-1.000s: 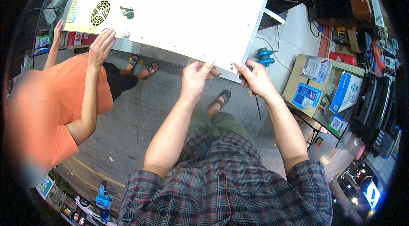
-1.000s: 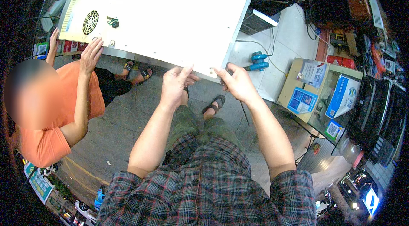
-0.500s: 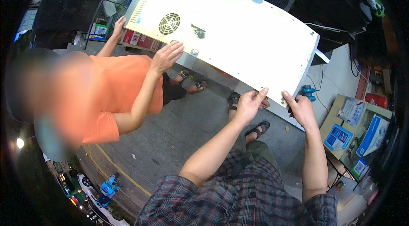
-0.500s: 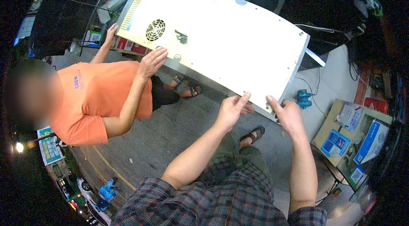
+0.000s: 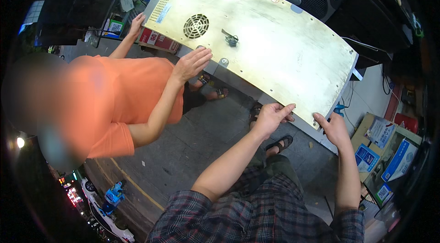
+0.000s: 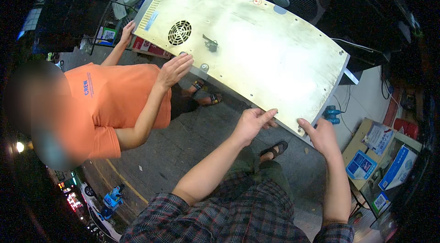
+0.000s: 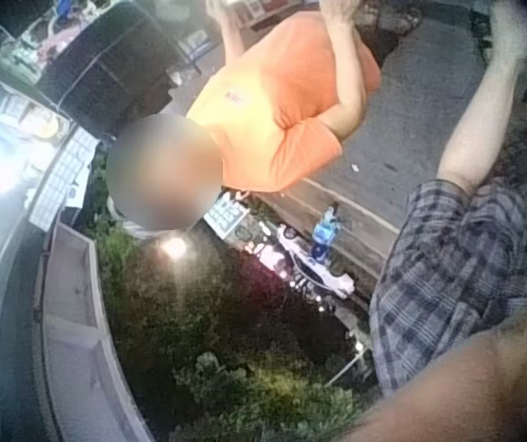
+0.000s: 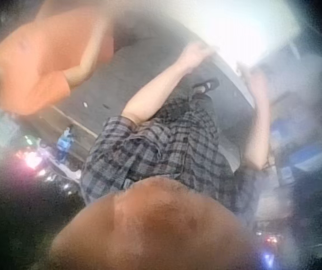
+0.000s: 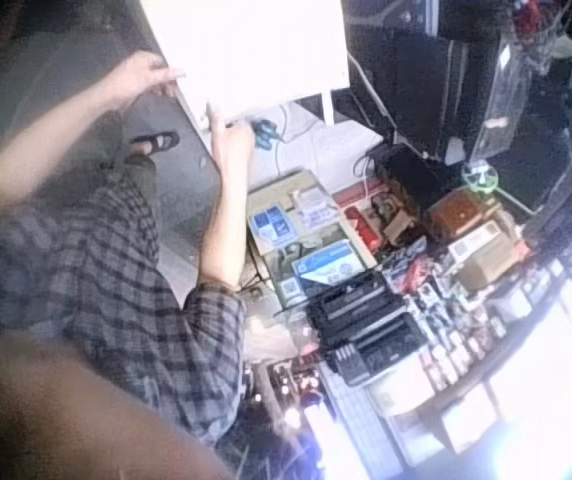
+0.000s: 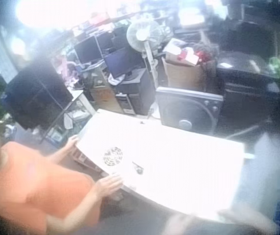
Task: The person uses a screwdriver to remove multiple screws from the back panel of a large electronic device, likely a television. A second person assists by holding the device steady. The person places the removed screws into a small plastic container.
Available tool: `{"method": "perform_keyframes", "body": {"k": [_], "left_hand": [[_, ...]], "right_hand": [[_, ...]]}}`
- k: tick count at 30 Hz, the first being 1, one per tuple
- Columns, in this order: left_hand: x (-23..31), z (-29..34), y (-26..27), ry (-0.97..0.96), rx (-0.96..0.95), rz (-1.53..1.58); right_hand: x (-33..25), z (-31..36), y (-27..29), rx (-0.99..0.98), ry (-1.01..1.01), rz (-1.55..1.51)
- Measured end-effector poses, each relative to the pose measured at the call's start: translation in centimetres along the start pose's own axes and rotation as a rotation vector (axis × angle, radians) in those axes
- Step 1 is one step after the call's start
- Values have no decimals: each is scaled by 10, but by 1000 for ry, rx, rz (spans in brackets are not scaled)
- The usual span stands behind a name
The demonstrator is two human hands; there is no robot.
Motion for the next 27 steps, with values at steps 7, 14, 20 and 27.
{"method": "perform_keyframes", "body": {"k": [7, 14, 20, 27], "left_hand": [[-4, 0, -3, 27, -14, 105], [-1, -1, 0, 11, -30, 85], [-8, -8, 3, 69, -21, 121], [-4, -5, 3, 50, -34, 78]], "right_hand": [[-6, 1, 7, -67, -47, -31], [1, 9, 1, 212, 44, -182], [10, 0, -9, 131, -38, -425], [20, -2, -13, 49, -135, -509]]}}
Point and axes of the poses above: each hand's wrist, its own z-axis away from the middle knuckle, its own y-axis out of the back of the hand, x = y × z, the point moved 5 cm from there along -z, towards the middle knuckle, and after that the axes turned 12 degrees about x, right-handed, at the moved point
